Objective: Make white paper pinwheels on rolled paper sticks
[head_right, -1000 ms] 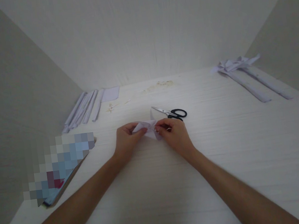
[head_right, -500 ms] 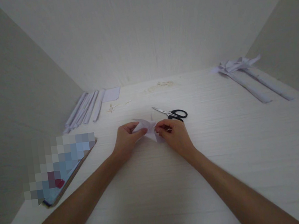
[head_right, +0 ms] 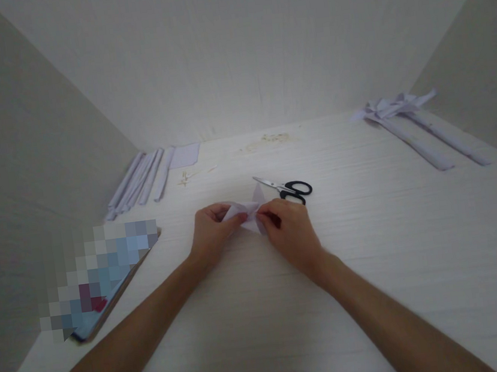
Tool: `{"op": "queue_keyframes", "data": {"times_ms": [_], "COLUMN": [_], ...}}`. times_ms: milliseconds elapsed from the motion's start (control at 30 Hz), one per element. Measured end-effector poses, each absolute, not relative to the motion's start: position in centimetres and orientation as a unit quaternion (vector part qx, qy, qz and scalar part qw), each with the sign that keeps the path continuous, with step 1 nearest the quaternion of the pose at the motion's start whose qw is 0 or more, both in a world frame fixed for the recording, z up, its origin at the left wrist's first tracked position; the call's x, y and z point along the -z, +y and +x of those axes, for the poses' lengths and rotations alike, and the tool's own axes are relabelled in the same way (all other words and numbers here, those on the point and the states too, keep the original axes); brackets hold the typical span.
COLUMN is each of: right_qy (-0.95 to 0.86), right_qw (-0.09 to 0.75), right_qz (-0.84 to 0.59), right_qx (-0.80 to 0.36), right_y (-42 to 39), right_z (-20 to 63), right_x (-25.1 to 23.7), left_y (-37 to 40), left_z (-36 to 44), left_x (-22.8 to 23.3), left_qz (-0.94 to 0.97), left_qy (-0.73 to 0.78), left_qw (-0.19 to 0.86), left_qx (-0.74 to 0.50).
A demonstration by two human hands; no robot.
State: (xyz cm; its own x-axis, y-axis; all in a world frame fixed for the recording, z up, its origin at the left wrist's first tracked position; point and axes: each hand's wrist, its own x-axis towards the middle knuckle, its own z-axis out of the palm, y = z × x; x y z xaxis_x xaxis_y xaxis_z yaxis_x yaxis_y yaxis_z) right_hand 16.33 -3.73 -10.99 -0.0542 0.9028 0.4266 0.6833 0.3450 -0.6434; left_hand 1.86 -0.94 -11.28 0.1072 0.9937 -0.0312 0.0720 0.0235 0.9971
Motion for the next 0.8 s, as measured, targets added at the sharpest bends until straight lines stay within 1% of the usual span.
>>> {"op": "queue_keyframes", "data": {"times_ms": [100,200,433,700,800], "right_qy": [-0.75,-0.761,-0.759,-0.747,-0.73], "right_qw": [0.367,0.341,0.38,0.344,0.367], "right_qz": [-0.545,-0.547,-0.524,-0.565,-0.566], "right_qx": [-0.081,-0.068,-0.067,-0.074,-0.11], "right_y": [-3.79,-3.77,-4.03,-3.69,-3.73], "right_z": [16.47,16.57,16.28,16.33,16.16], "right_x": [11.02,11.16,11.27,11.27,11.21], "left_y": [-1.03,-1.06,-0.99,-1.05,-1.07], "left_z": [1.92,1.91,1.88,2.01,2.06], "left_x": [11.18,11.23,11.42,11.07,11.04], "left_qz": [0.544,0.551,0.561,0.56,0.562], "left_qy": [0.492,0.486,0.487,0.481,0.48], "left_qw": [0.511,0.513,0.504,0.512,0.508], "left_qx": [-0.447,-0.444,-0.44,-0.439,-0.442]}}
